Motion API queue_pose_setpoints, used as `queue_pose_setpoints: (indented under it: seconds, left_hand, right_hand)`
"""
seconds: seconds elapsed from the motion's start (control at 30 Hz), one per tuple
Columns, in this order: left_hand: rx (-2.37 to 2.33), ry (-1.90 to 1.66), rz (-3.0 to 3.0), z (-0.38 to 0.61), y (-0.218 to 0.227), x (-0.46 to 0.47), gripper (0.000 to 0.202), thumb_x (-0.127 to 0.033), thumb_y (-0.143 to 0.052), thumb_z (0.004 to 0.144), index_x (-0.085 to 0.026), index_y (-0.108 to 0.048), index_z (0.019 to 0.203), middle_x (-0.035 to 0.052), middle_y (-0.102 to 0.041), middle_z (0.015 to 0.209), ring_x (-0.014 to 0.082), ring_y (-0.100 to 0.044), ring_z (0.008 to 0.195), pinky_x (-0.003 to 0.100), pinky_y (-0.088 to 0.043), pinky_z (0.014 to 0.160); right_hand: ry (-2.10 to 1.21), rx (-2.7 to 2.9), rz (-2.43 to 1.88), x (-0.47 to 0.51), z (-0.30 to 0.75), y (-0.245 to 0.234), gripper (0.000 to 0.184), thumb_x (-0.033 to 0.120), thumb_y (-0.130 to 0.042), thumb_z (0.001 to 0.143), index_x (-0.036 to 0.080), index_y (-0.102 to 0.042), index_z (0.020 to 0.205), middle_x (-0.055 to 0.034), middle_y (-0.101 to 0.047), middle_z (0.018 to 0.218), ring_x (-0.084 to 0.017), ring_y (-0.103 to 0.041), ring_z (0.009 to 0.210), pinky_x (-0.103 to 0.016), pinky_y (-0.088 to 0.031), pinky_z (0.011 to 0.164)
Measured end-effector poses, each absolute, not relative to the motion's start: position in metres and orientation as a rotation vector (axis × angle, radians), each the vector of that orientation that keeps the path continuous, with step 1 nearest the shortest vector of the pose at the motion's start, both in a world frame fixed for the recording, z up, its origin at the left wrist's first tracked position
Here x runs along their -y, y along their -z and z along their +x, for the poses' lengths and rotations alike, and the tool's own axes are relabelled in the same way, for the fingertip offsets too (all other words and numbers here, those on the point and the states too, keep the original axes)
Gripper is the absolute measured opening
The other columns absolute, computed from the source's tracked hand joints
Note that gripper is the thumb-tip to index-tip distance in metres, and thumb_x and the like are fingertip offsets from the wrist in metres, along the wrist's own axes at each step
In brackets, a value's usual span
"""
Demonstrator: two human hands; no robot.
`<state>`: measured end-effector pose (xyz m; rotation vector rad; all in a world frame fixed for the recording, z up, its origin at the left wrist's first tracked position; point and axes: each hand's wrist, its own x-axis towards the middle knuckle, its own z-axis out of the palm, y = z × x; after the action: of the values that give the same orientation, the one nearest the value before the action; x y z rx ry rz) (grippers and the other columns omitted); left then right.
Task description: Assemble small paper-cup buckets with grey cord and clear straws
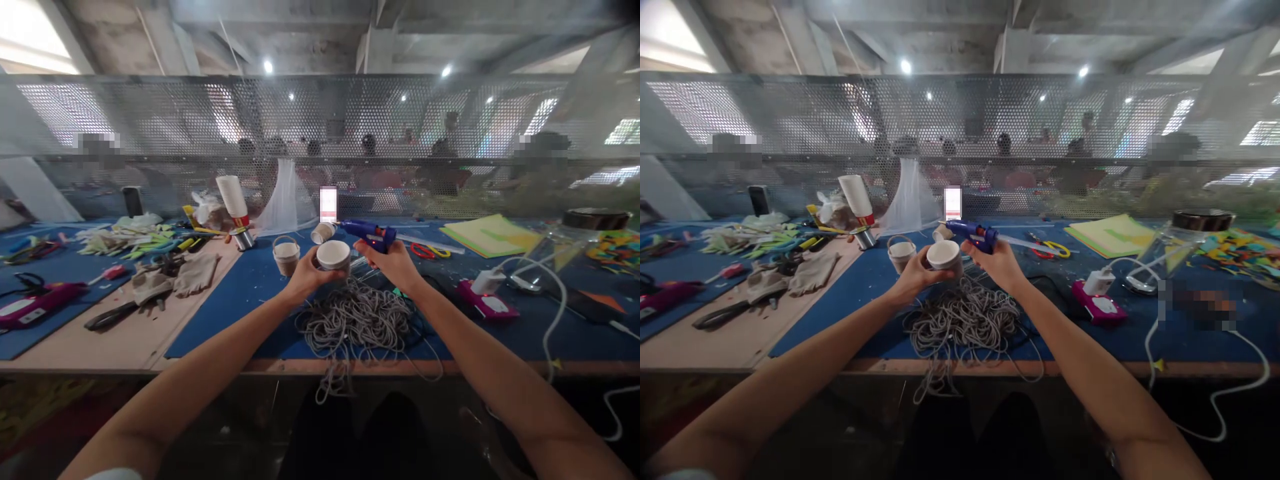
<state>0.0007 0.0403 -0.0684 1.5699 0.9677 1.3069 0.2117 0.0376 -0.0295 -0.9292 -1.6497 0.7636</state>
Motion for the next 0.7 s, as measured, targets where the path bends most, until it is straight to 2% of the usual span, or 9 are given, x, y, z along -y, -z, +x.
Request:
queue_pose_setpoints:
  seconds: [0.17,0.4,0.7]
  left_hand:
    - [-0.867,-1.264,1.545,-0.008,0.066,-0.039,0.065,-0.026,-0.085,0.063,-0.018,-0.058,0.122,0.0123,-0.067,0.122,0.0297,-0.060,0.118,0.043,-0.049,0.100]
    - [-0.863,-1.296,1.648,-0.011,0.056,-0.038,0.072,-0.024,-0.085,0.061,-0.017,-0.058,0.127,0.0139,-0.066,0.125,0.0316,-0.058,0.121,0.046,-0.046,0.103]
    - [-0.882,-1.264,1.698,-0.011,0.053,-0.035,0.073,-0.023,-0.085,0.060,-0.017,-0.057,0.127,0.0142,-0.066,0.124,0.0299,-0.061,0.117,0.044,-0.049,0.101]
  right_hand:
    - [-0.568,1.792,-0.958,-0.029,0.216,0.039,0.031,0.052,-0.064,0.086,0.022,-0.069,0.092,-0.0016,-0.066,0.074,-0.016,-0.057,0.062,-0.031,-0.048,0.059]
    - [-0.187,1.972,-0.897,-0.023,0.219,0.032,0.024,0.048,-0.065,0.087,0.025,-0.058,0.087,-0.0034,-0.058,0.091,-0.018,-0.056,0.080,-0.033,-0.046,0.073]
    - [-0.097,2.081,-0.921,-0.028,0.225,0.036,0.027,0.049,-0.060,0.091,0.024,-0.054,0.086,-0.0026,-0.055,0.087,-0.017,-0.054,0.075,-0.031,-0.044,0.071]
